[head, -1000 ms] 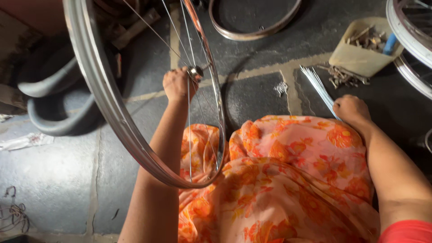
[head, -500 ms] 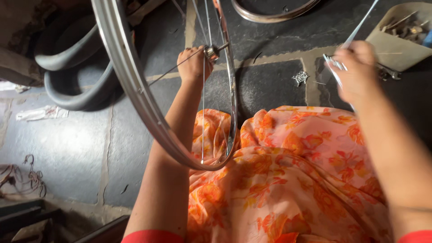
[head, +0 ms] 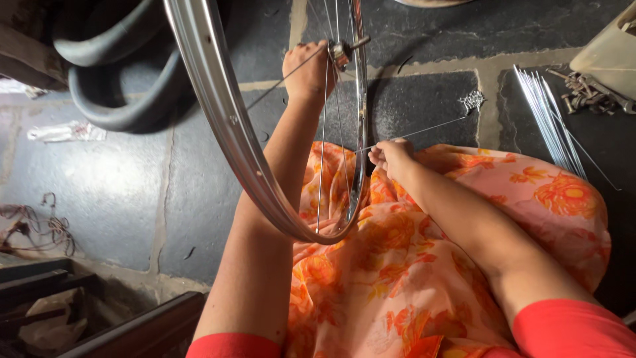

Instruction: The person sits on the floor and laces a bicycle wheel by inserting spokes through the rim and hub, then tightening them by hand. They rotate the wheel to access different sections and continue adding and adjusting spokes throughout the clip.

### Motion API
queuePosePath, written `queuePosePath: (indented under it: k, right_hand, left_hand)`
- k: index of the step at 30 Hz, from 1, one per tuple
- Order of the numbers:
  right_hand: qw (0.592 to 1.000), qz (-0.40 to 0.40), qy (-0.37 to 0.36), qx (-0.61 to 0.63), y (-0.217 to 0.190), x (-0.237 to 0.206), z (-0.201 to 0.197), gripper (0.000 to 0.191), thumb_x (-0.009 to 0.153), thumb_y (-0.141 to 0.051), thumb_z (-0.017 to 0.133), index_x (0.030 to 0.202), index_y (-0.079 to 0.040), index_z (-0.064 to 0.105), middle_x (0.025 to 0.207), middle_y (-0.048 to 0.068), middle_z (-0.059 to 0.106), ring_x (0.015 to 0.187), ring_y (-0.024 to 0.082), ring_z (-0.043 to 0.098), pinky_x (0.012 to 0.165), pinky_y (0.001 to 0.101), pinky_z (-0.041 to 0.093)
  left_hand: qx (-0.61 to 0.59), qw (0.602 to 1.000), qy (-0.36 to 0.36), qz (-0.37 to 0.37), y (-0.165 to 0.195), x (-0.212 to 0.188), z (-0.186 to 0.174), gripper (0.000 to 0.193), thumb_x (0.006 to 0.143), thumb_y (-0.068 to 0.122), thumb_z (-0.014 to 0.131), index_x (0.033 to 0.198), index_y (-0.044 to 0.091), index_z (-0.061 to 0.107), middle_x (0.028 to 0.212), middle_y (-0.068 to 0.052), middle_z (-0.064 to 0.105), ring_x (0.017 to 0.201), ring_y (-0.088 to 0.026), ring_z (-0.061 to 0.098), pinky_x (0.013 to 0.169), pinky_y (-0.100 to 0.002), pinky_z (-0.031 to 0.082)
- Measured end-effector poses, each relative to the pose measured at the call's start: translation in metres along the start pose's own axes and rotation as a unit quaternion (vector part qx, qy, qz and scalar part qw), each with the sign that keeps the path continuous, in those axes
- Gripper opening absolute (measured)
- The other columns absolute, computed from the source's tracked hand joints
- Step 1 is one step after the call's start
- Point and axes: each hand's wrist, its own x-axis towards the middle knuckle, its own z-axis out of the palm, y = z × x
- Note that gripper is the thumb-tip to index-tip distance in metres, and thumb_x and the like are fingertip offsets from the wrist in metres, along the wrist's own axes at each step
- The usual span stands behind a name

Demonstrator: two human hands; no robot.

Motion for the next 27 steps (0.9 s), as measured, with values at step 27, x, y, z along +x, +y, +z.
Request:
queuePosePath:
  k: [27]
  right_hand:
    - [0.853,-0.389,-0.319,-0.14,-0.143,-0.059,0.053,0.063,0.095,0.001,0.063,0.152,-0.014,0.04,0.133,0.003,0.062,0.115,0.015,0.065,0.093,0.0339,0.061]
  left_hand:
    - [0.069,0.989,-0.116,0.064,-0.001,-0.005,0.026,0.01,0.083,0.013,0.061,0.08,0.013,0.071,0.079,-0.007,0.073,0.08,-0.026,0.071,0.072,-0.038,0.051]
